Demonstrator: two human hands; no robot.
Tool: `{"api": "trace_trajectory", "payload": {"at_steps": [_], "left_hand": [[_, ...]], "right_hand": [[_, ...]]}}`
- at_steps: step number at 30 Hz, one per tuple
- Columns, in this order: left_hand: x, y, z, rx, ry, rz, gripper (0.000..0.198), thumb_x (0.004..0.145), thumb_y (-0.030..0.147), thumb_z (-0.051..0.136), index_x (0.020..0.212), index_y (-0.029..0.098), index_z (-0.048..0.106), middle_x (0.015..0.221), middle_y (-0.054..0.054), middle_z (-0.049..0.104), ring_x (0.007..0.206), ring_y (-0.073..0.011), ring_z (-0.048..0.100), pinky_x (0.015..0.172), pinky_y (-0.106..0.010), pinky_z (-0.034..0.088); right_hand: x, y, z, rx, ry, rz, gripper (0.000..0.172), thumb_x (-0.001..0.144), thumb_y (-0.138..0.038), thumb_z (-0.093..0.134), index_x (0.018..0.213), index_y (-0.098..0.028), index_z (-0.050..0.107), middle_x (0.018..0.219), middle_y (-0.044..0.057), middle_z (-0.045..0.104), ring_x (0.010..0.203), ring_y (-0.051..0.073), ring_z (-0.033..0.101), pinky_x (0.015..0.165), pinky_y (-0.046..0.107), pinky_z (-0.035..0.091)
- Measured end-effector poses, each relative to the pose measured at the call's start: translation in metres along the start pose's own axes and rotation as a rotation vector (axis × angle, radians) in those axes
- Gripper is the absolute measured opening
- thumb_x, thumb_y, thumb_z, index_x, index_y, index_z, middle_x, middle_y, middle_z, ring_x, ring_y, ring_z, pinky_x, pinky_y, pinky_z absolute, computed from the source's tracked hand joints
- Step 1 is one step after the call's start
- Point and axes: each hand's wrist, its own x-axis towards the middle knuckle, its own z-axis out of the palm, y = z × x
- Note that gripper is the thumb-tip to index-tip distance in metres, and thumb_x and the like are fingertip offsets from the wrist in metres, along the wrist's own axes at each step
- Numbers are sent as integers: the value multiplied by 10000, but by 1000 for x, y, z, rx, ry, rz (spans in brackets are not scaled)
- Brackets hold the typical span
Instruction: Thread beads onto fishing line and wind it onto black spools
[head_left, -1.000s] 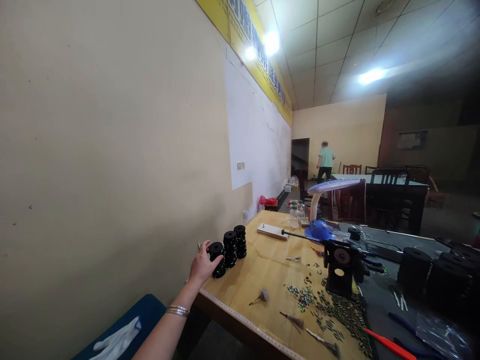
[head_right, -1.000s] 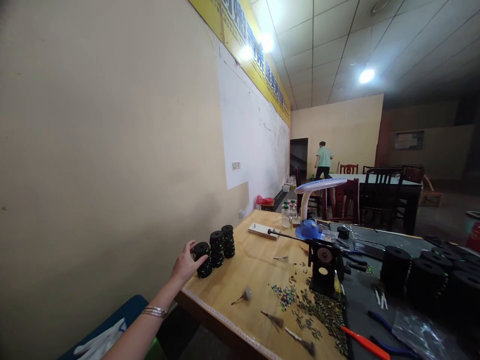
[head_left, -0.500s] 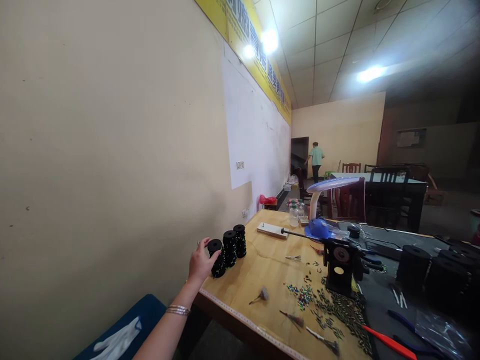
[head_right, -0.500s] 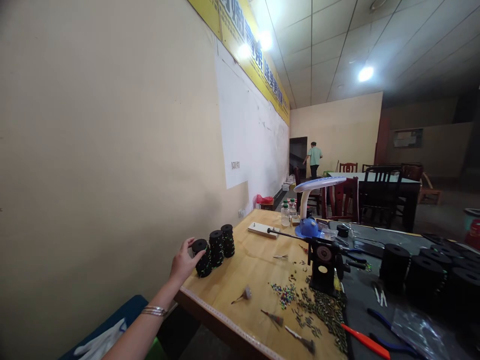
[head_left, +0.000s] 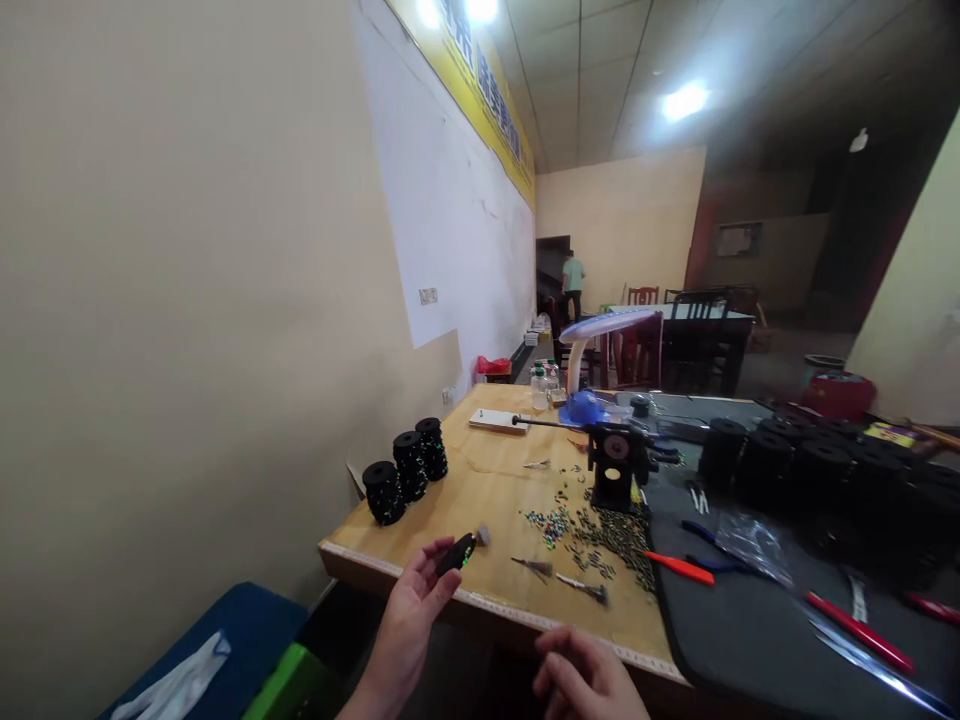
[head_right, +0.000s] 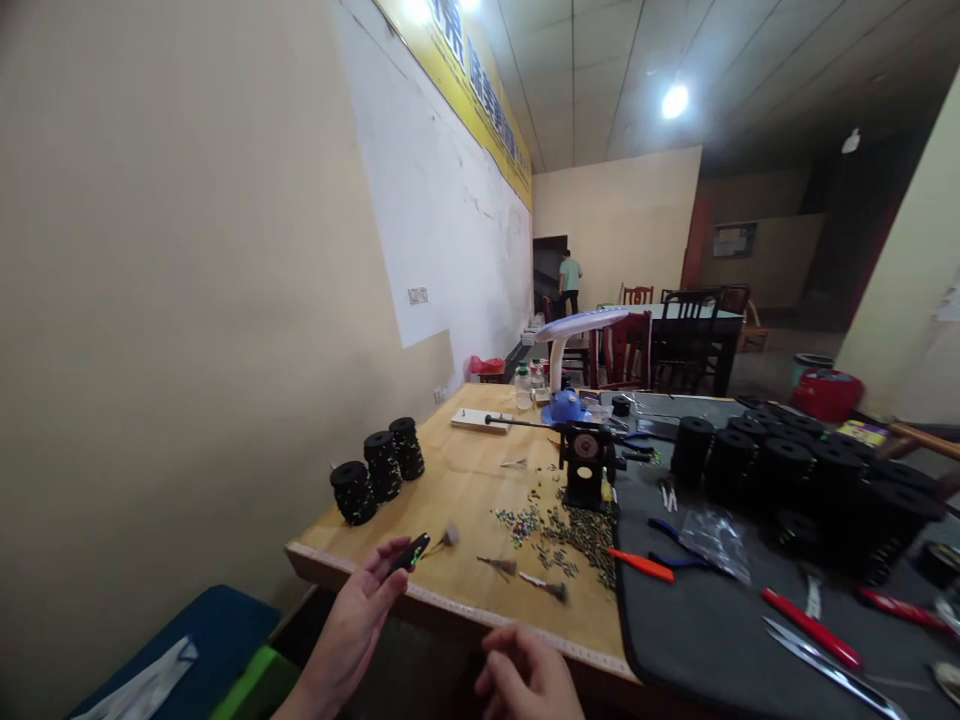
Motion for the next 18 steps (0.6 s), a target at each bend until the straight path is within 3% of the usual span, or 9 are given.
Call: {"api": "trace_trajectory", "payload": {"at_steps": [2, 6, 18], "left_hand": [[-12, -9, 11, -20, -31, -35, 563, 628, 455, 781, 1090, 183, 608, 1212, -146, 634, 1215, -327, 514, 997, -418, 441], [-23, -23, 23, -3, -98, -69, 545, 630, 403, 792, 1097, 199, 599, 1210, -137, 638, 1221, -332, 507, 1006, -431, 433], [-37, -38, 31, 87, -252, -16, 501, 654, 316, 783, 1100, 212, 579, 1118, -112, 678, 1099, -311, 596, 939, -391, 484]], "right_hand": [[3, -23, 10, 57, 7, -16, 520, 676, -620, 647, 901, -156, 578, 679, 30, 650, 453, 114, 564, 422, 214, 376], [8, -48, 22, 93, 1, 5, 588, 615, -671, 644, 850, -142, 546, 641, 24, 638, 414, 98, 535, 407, 209, 381], [15, -46, 24, 92, 26, 27, 465, 624, -587, 651, 752, -159, 521, 516, -30, 579, 380, 104, 543, 384, 201, 391]]}}
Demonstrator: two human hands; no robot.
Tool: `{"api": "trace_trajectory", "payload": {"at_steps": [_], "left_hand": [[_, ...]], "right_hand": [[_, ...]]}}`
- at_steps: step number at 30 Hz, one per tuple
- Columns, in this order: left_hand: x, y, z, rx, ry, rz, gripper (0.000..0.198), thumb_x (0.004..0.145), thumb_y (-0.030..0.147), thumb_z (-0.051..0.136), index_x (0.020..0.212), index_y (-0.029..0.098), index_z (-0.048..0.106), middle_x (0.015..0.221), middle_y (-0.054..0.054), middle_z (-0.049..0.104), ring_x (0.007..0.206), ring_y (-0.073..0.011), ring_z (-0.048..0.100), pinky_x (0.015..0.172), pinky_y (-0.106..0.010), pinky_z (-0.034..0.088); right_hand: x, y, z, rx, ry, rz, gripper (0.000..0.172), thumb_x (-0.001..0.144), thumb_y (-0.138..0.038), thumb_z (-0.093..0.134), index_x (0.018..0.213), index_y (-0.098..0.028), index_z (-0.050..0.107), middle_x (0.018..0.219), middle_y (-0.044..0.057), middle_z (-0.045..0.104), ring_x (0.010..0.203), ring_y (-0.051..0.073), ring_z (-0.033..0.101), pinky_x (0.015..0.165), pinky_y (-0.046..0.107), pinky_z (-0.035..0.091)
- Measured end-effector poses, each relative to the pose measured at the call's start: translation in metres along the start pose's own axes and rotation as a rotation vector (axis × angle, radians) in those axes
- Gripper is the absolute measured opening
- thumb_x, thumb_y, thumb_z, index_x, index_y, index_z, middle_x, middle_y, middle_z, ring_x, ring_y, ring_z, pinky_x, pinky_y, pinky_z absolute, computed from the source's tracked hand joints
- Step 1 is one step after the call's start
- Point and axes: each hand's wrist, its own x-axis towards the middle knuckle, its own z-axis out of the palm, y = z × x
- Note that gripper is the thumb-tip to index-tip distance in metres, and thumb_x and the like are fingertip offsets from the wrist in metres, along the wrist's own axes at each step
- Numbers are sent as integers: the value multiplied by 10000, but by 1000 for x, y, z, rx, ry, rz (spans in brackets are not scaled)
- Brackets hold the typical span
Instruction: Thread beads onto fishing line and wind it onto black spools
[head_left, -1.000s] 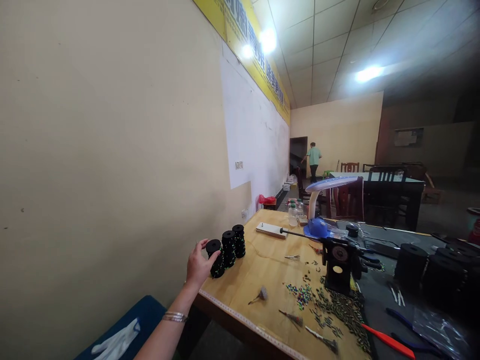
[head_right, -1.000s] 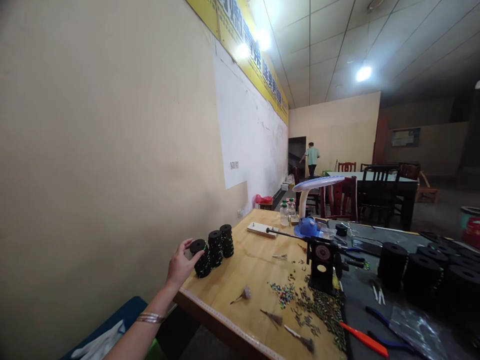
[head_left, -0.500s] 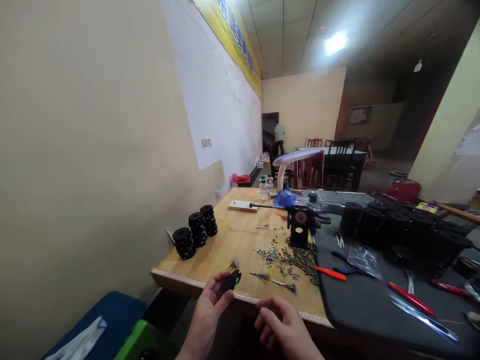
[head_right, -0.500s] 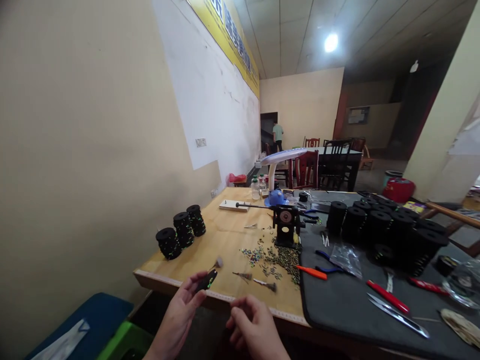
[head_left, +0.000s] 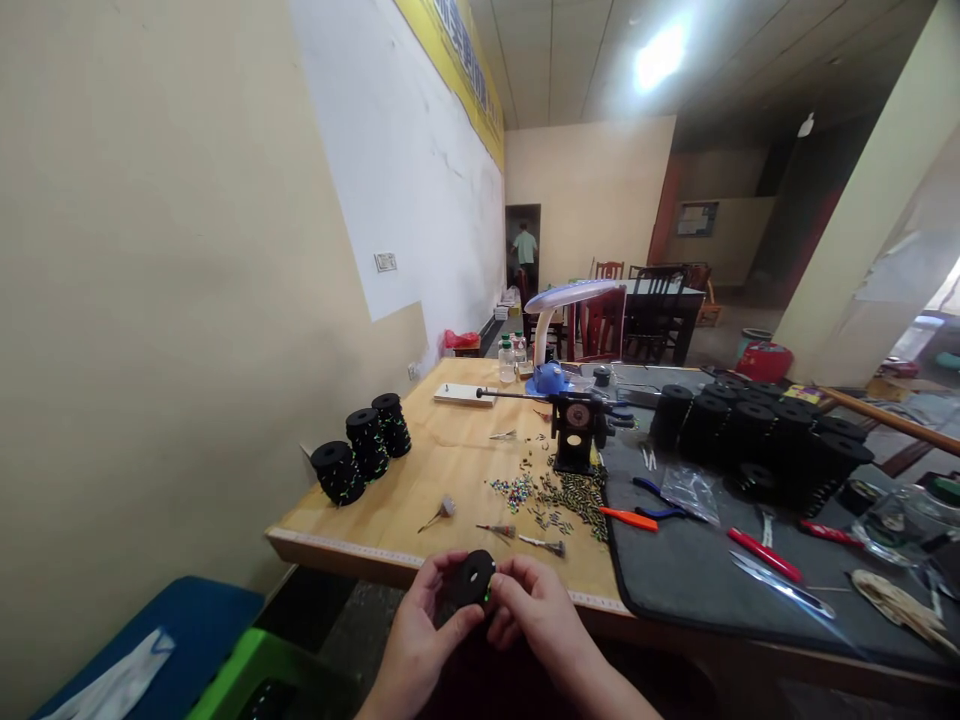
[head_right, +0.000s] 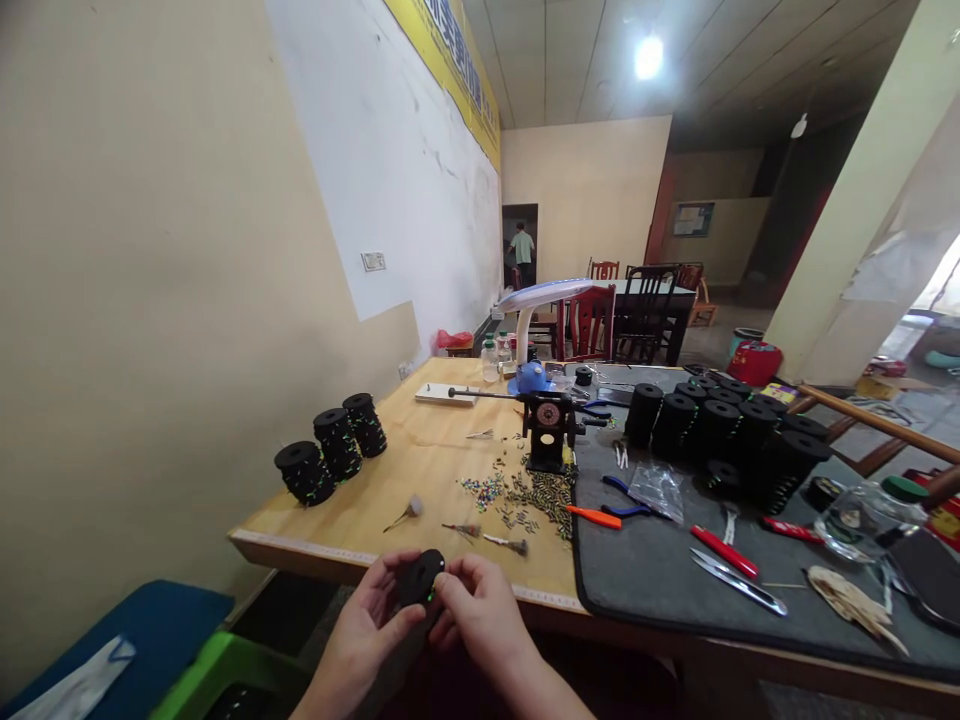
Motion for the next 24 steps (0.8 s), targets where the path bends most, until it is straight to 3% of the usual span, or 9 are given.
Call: {"api": "trace_trajectory", "payload": {"at_steps": [11, 24], "left_hand": [[-2, 4, 0, 67, -45, 20, 517, 636, 306, 793, 1103, 217, 589, 1109, -105, 672, 1085, -303, 591, 932, -376, 472], [-3, 9, 5, -43, -75, -45, 499, 616, 333, 805, 1065, 213, 622, 1091, -119, 681, 1077, -316, 598, 946, -402, 466]], "right_hand": [[-4, -6, -1, 74, 24, 69, 243, 615, -373, 613, 698, -179, 494, 452, -40, 584, 377, 113, 559, 391, 197, 412], [-9, -6, -2, 133, 7, 55, 309, 648, -436, 653, 705, -161, 524, 488, -8, 617, 412, 129, 591, 422, 215, 437]]}}
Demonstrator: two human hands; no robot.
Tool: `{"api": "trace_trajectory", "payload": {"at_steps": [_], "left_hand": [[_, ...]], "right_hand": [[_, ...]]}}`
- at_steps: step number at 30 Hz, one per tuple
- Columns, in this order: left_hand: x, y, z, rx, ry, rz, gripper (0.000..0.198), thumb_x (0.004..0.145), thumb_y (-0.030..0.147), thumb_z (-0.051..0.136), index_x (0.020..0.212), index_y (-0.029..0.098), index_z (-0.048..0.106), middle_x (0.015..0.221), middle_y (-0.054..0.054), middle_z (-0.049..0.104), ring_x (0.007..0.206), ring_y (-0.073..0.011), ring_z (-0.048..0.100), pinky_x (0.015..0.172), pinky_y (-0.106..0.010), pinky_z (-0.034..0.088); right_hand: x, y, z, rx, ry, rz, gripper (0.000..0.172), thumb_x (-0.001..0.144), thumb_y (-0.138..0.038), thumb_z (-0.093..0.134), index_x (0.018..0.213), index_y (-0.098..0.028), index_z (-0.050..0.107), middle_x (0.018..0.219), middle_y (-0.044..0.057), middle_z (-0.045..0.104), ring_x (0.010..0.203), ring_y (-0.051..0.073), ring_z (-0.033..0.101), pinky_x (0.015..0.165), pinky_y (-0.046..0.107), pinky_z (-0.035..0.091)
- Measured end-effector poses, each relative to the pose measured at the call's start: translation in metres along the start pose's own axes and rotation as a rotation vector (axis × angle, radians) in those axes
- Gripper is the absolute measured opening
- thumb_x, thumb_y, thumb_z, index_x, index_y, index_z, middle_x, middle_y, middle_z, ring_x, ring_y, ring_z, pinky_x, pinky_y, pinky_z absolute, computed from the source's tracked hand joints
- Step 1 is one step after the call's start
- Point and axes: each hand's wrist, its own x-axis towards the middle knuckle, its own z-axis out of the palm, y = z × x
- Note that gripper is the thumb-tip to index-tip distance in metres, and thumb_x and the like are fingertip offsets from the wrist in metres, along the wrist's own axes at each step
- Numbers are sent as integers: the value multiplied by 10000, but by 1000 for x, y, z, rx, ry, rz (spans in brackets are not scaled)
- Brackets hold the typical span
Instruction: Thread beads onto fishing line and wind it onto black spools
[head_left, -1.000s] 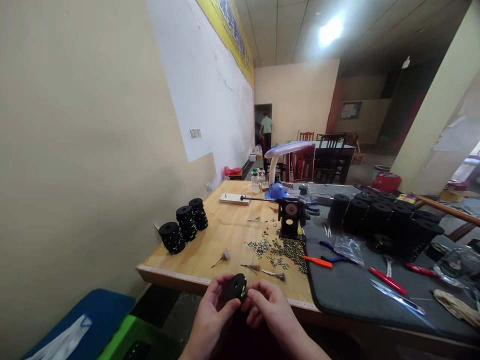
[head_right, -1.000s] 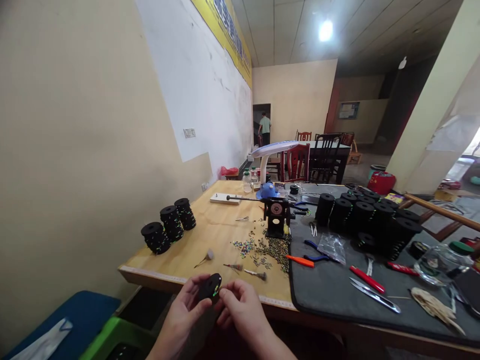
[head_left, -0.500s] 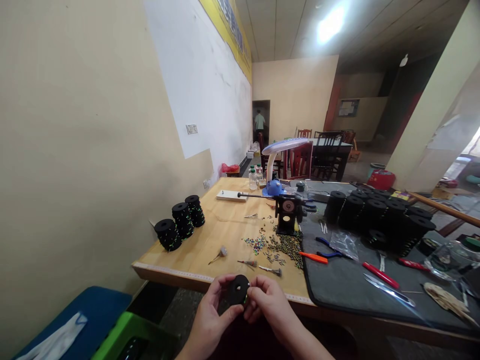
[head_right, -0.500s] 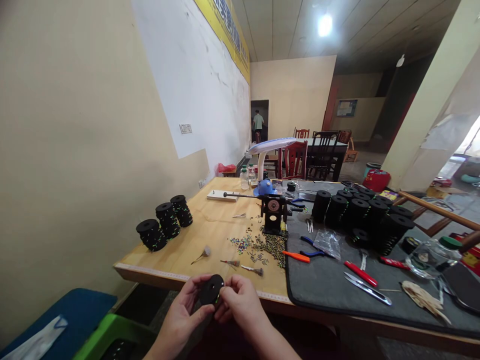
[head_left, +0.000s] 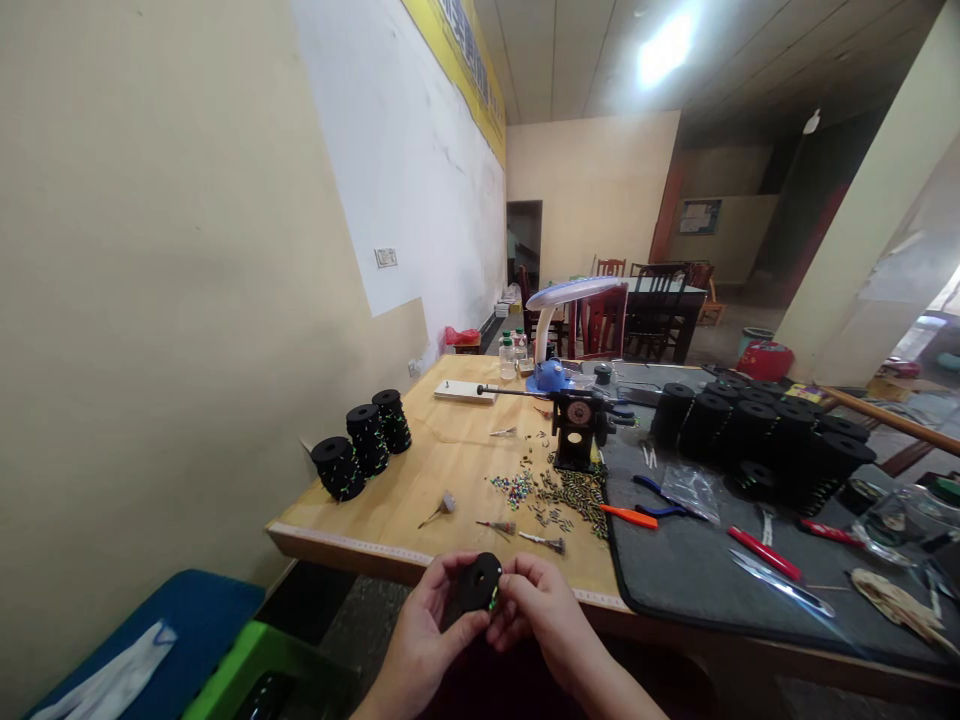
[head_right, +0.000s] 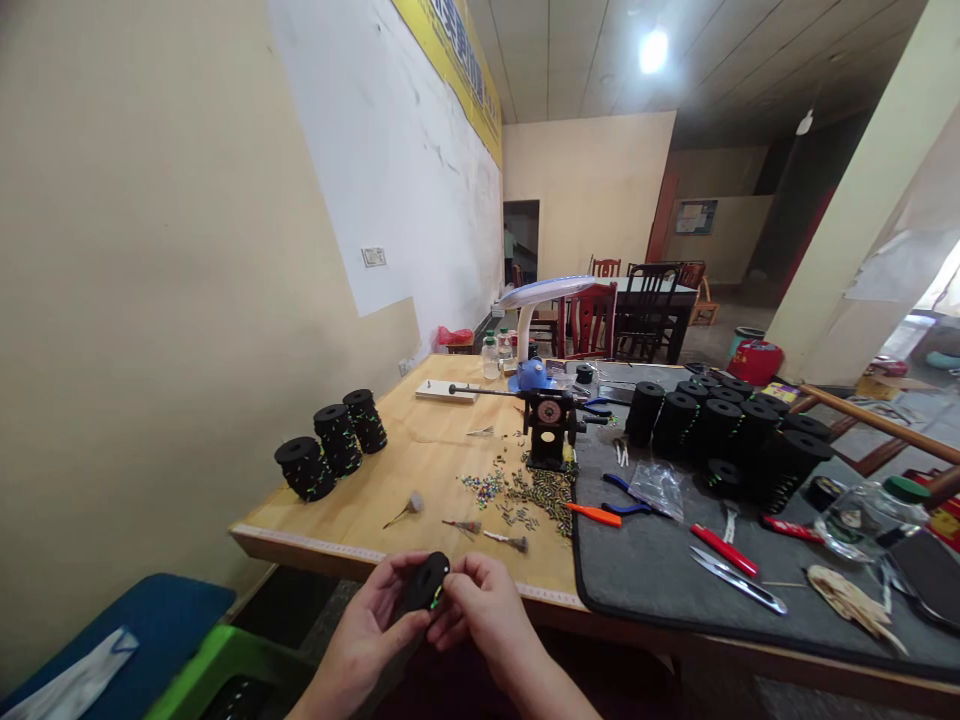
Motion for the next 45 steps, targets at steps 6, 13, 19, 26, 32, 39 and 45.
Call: {"api": "trace_trajectory", "payload": {"at_steps": [6, 13, 19, 26, 32, 39, 45], "left_hand": [[0, -4, 0, -12, -20, 2, 471, 650, 320, 788, 1073, 203, 620, 1108, -120, 680, 1077, -305, 602, 957, -398, 461], [-1, -3, 1, 2, -55, 9, 444, 677, 289, 770, 1084, 211, 610, 1116, -115, 681, 1088, -297, 602, 951, -390, 469], [1, 0, 2, 55, -32, 0, 473, 655, 279, 786, 1084, 208, 601, 1122, -115, 679, 1110, -299, 589, 963, -380, 464], [0, 1, 5, 96, -56, 24, 461, 708, 292, 744, 1117, 189, 559, 1139, -115, 668, 1107, -284, 590, 965, -381, 462], [-3, 1, 6, 216, -24, 69, 464, 710, 305, 736, 1127, 197, 563, 1149, -113, 660, 1109, -287, 585, 961, -388, 462], [-1, 0, 9, 184, -17, 34, 443, 697, 316, 742, 1090, 190, 582, 1107, -119, 679, 1072, -287, 606, 935, -389, 476], [-1, -6, 8, 127, -23, 10, 446, 702, 311, 746, 1093, 184, 575, 1090, -119, 686, 1063, -281, 614, 931, -373, 478]], "right_hand": [[2, 3, -1, -13, 9, 7, 332, 639, -451, 663, 698, -159, 518, 472, -14, 605, 406, 130, 593, 411, 214, 436], [3, 4, -2, -2, 5, 21, 254, 637, -388, 600, 702, -162, 501, 484, -1, 629, 406, 123, 594, 408, 209, 443], [1, 0, -2, -31, 24, 48, 177, 593, -294, 564, 700, -173, 493, 469, -24, 611, 419, 119, 589, 429, 217, 456], [-2, -1, -2, 28, 29, 76, 173, 565, -260, 494, 719, -182, 489, 480, -40, 587, 432, 107, 560, 453, 226, 461], [1, 1, -6, 24, 29, 122, 175, 546, -256, 466, 709, -192, 472, 496, -49, 567, 423, 94, 534, 448, 211, 430], [2, 4, -9, 66, 8, 166, 172, 567, -257, 462, 726, -191, 472, 544, -26, 583, 455, 101, 543, 473, 221, 432], [-4, 4, -8, 100, -15, 142, 198, 583, -268, 489, 762, -182, 485, 597, -15, 602, 496, 107, 564, 497, 233, 446]]}}
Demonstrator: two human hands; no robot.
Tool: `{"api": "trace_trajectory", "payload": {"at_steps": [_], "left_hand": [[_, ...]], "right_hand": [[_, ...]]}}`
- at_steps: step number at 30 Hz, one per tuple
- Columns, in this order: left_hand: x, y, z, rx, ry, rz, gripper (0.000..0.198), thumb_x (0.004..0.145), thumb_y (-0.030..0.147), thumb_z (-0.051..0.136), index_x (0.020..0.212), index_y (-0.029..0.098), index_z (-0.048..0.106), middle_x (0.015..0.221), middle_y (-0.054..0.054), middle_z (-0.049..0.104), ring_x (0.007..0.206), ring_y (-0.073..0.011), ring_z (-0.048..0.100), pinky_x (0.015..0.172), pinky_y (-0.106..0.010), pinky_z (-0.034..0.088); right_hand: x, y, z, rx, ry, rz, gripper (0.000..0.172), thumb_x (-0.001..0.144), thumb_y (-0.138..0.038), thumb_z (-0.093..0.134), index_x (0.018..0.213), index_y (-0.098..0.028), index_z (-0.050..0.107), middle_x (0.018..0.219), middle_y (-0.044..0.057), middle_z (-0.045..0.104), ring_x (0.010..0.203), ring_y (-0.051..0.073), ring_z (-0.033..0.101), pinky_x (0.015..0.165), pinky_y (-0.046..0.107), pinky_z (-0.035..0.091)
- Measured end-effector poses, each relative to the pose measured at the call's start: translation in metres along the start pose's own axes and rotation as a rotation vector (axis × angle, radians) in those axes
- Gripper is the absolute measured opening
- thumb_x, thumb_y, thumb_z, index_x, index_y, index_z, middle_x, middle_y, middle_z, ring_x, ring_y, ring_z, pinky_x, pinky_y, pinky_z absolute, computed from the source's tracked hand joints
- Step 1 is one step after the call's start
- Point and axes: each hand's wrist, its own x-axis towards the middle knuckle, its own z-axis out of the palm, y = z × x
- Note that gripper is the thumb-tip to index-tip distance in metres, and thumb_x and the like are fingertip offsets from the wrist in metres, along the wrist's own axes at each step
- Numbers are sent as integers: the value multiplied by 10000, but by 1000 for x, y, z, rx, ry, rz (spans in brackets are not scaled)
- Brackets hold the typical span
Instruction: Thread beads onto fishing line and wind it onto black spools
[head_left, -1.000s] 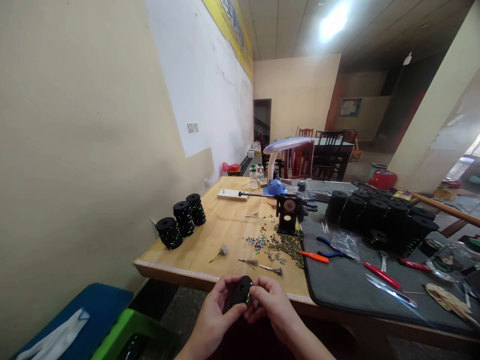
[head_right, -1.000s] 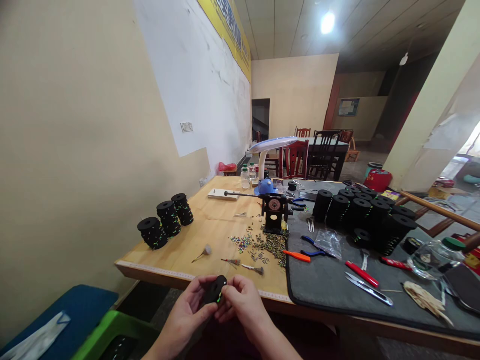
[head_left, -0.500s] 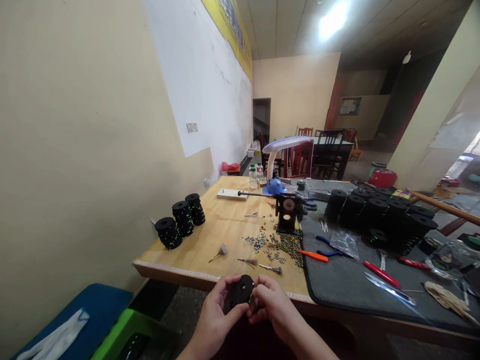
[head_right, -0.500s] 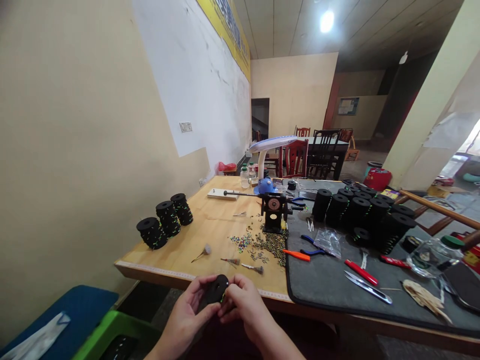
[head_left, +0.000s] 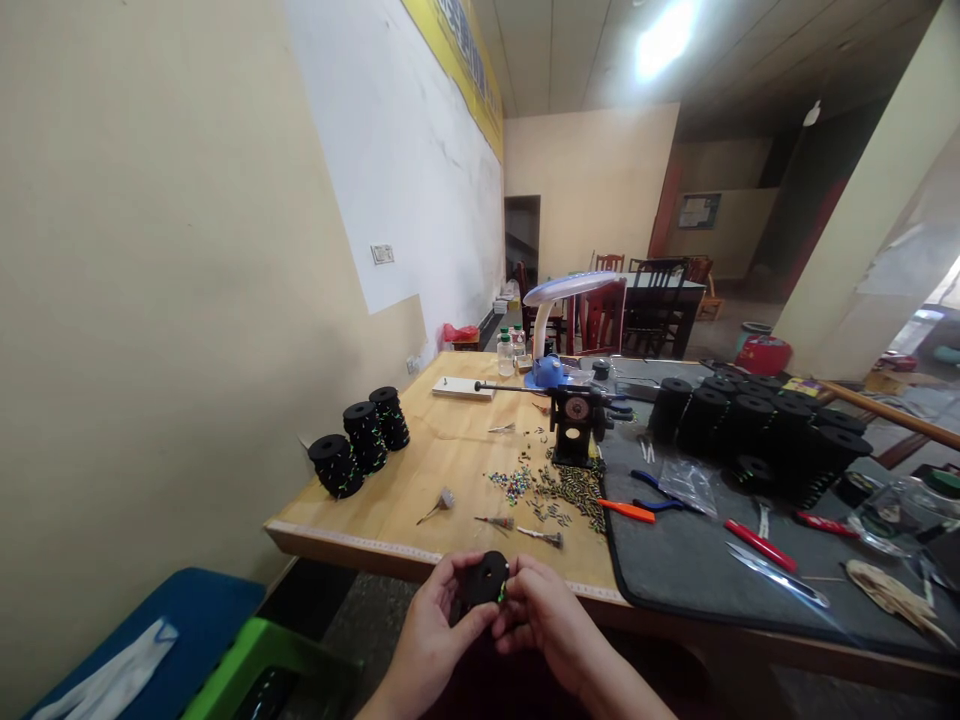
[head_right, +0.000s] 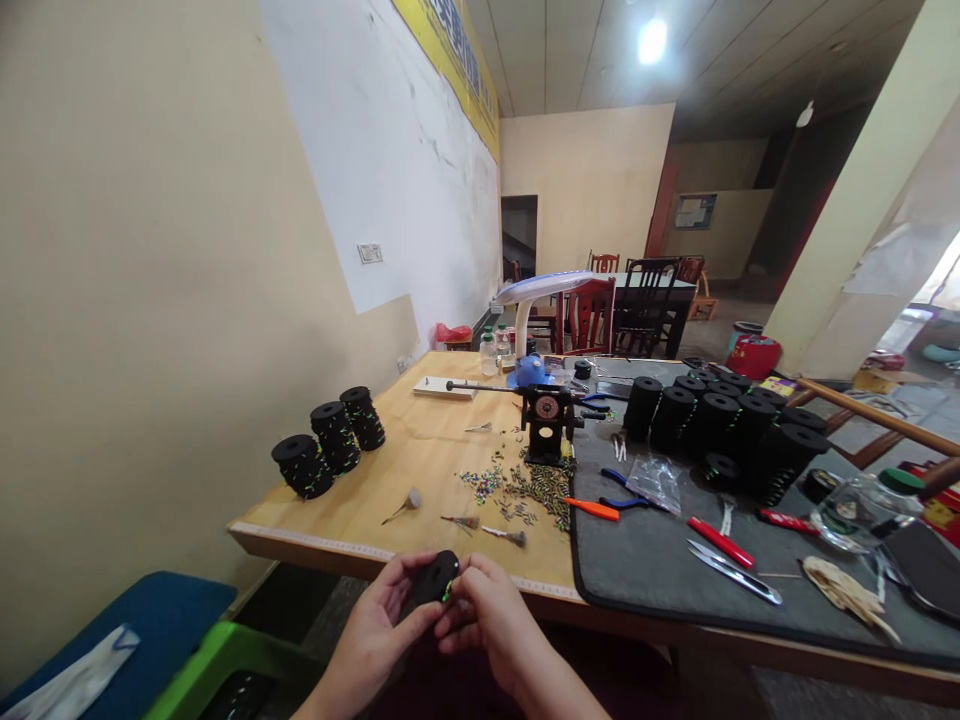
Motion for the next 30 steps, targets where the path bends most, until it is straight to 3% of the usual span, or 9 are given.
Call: {"api": "trace_trajectory", "payload": {"at_steps": [16, 23, 27, 30], "left_hand": [[-1, 4, 4, 108, 22, 39, 431, 695, 307, 746, 1080, 188, 594, 1096, -114, 692, 1051, -283, 626, 915, -380, 503], [-1, 2, 7, -42, 36, -48, 399, 674, 305, 765, 1020, 176, 614, 1035, -118, 712, 1024, -286, 636, 912, -396, 504], [0, 0, 6, -139, 24, -81, 378, 684, 324, 760, 1003, 174, 623, 1043, -125, 708, 1041, -290, 629, 925, -399, 491], [6, 8, -8, -125, 72, -28, 413, 693, 332, 750, 1051, 188, 603, 1104, -118, 688, 1085, -281, 606, 935, -375, 481]], "right_hand": [[3, 2, -3, -66, 61, 5, 170, 548, -256, 457, 706, -194, 465, 517, -40, 582, 431, 89, 530, 473, 223, 439], [5, 5, -3, -50, 88, 38, 162, 579, -292, 481, 702, -188, 468, 527, -31, 582, 434, 100, 559, 458, 213, 422], [3, 7, -4, 2, 28, 34, 288, 703, -426, 523, 801, -156, 528, 638, 23, 646, 490, 107, 596, 477, 209, 431], [3, 17, -14, -17, 14, 39, 375, 721, -510, 583, 837, -154, 557, 649, 20, 646, 474, 105, 592, 461, 203, 415]]}}
